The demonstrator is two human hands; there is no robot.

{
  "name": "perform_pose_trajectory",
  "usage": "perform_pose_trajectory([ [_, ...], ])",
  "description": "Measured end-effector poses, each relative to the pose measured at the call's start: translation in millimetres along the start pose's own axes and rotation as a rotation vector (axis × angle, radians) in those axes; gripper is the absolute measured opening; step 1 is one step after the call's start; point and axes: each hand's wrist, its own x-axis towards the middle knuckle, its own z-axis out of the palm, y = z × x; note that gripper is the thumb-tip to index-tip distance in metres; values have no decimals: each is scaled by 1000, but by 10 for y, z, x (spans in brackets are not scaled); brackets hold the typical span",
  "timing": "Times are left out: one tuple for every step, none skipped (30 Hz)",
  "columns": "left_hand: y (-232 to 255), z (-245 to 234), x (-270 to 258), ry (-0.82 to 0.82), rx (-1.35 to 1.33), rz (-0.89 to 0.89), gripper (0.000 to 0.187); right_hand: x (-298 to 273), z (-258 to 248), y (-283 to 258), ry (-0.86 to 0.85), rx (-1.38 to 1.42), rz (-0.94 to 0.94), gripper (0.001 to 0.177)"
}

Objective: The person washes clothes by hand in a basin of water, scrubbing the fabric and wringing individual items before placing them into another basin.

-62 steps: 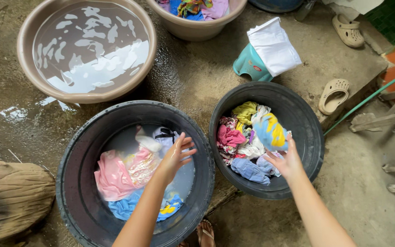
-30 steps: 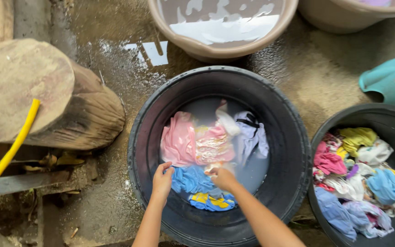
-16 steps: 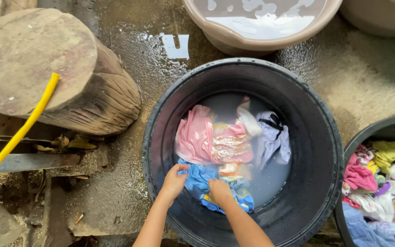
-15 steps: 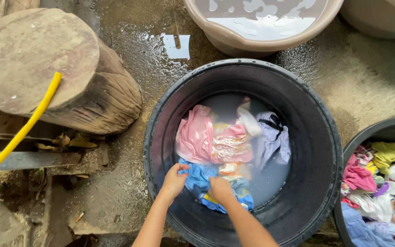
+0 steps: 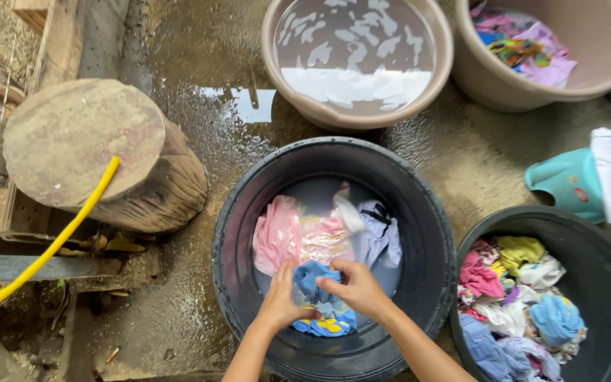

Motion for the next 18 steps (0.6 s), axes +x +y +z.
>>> perform_pose_trajectory([
  [166,-26,12,2,-2,10,147,-68,-86,-172,3,101,-55,27],
  [339,-49,28,14,-72,40,140,-128,-170,-344,5,201,-113,27],
  [516,-63,72,25,-140,69,133,-200,-283,-509,12,195,-121,27],
  [683,-77,126,29,-139,77,133,-273,-410,-664,44,257,-25,27],
  [842,-78,176,90,-215,111,129,-332,-535,-810,74,319,71,28],
  [982,-73,224,149,-290,144,124,-384,-644,-938,78,317,64,28],
  [1102,-66,311,151,-289,152,124,-436,-761,-1049,66,451,-78,27],
  [1205,-50,414,148,-295,197,113,-485,-878,-1143,49,583,-219,27],
  [1284,-18,487,144,-301,242,101,-529,-998,-1223,51,581,-224,27],
  [1342,26,541,143,-300,245,101,-582,-1110,-1284,45,728,-247,23],
  [1386,67,627,67,-423,216,84,-629,-1223,-1331,39,874,-270,20],
  [1417,92,710,-13,-544,189,67,-651,-1346,-1368,42,874,-277,20],
  [1444,110,765,-14,-540,196,67,-667,-1472,-1385,133,911,-288,9],
  [1477,120,801,-58,-707,83,63,-696,-1582,-1365,225,949,-296,5],
  [1523,114,821,-101,-871,-33,59,-733,-1679,-1308,229,951,-302,5],
  [1576,77,822,-104,-868,-28,59,-766,-1771,-1215,312,1054,-241,9],
  [1634,5,804,-168,-1093,-49,56,-787,-1855,-1087,395,1157,-179,13],
  [1710,-73,754,-236,-1319,-76,54,-794,-1907,-918,401,1159,-180,13],
])
